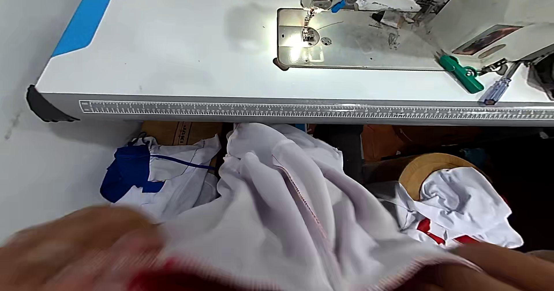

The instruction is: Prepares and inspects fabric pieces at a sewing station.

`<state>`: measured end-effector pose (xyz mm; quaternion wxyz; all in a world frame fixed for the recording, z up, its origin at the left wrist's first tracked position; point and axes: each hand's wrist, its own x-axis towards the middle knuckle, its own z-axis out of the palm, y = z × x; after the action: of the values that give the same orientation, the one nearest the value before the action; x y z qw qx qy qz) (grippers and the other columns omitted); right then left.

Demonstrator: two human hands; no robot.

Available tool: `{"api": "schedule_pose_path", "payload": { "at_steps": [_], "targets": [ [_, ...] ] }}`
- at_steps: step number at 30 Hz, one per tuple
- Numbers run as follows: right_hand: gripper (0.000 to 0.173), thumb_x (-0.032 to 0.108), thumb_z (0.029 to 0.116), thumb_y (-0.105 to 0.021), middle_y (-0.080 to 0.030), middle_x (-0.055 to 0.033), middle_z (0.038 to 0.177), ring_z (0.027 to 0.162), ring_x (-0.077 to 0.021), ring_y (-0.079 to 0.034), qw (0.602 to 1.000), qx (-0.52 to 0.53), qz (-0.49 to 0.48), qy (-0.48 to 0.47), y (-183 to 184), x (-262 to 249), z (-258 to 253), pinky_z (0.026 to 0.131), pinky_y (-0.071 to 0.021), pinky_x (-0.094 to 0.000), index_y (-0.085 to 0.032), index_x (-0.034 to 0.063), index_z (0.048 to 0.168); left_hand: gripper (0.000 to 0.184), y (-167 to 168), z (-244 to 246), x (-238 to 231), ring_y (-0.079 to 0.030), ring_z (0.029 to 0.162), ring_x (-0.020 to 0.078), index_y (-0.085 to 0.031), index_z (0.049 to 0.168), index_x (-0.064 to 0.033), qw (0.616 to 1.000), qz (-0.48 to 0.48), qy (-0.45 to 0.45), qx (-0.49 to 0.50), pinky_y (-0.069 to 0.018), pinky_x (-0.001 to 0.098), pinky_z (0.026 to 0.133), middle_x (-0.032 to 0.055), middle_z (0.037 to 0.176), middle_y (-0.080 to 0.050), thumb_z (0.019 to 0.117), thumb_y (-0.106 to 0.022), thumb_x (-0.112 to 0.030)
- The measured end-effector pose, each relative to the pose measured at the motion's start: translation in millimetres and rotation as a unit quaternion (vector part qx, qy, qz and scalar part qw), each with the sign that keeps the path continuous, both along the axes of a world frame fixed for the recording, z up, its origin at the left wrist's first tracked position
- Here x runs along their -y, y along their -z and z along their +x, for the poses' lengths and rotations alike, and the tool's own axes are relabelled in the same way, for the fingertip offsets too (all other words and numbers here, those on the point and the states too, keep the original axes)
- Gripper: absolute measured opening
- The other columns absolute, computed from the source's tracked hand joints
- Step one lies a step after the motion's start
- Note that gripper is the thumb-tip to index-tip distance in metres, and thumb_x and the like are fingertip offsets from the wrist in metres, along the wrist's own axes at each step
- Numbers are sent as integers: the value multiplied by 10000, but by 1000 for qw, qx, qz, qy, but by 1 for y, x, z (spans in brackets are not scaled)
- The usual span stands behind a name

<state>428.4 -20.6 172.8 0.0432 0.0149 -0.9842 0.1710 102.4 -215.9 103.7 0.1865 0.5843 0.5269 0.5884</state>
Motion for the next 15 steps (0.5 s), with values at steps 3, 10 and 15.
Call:
{"api": "schedule_pose_path", "payload": {
  "at_steps": [3,10,15],
  "targets": [
    [219,214,1077,-455,-584,1,676,550,-159,-588,999,-38,-25,6,89,-34,-34,435,-463,-332,-648,131,1017,71,120,2,-21,-703,909,-6,-741,1027,-330,985,-34,-134,108,-596,197,796,-156,1006,-744,966,-704,-329],
    [347,414,1036,-546,-667,-6,838,823,-192,-670,989,10,-37,143,208,-33,-39,699,-550,-412,-693,154,858,137,190,27,-15,-721,903,87,-760,1047,-190,960,-136,-141,199,-606,245,810,-18,1022,-759,921,-763,-242],
    [373,556,930,-656,-636,-40,1251,1192,-244,-577,984,-29,-90,149,200,-49,-56,926,-521,-468,-732,193,886,150,176,21,-16,-737,951,141,-765,1039,-170,974,-129,-97,158,-624,274,818,21,1052,-761,913,-775,-250]
  ]
}}
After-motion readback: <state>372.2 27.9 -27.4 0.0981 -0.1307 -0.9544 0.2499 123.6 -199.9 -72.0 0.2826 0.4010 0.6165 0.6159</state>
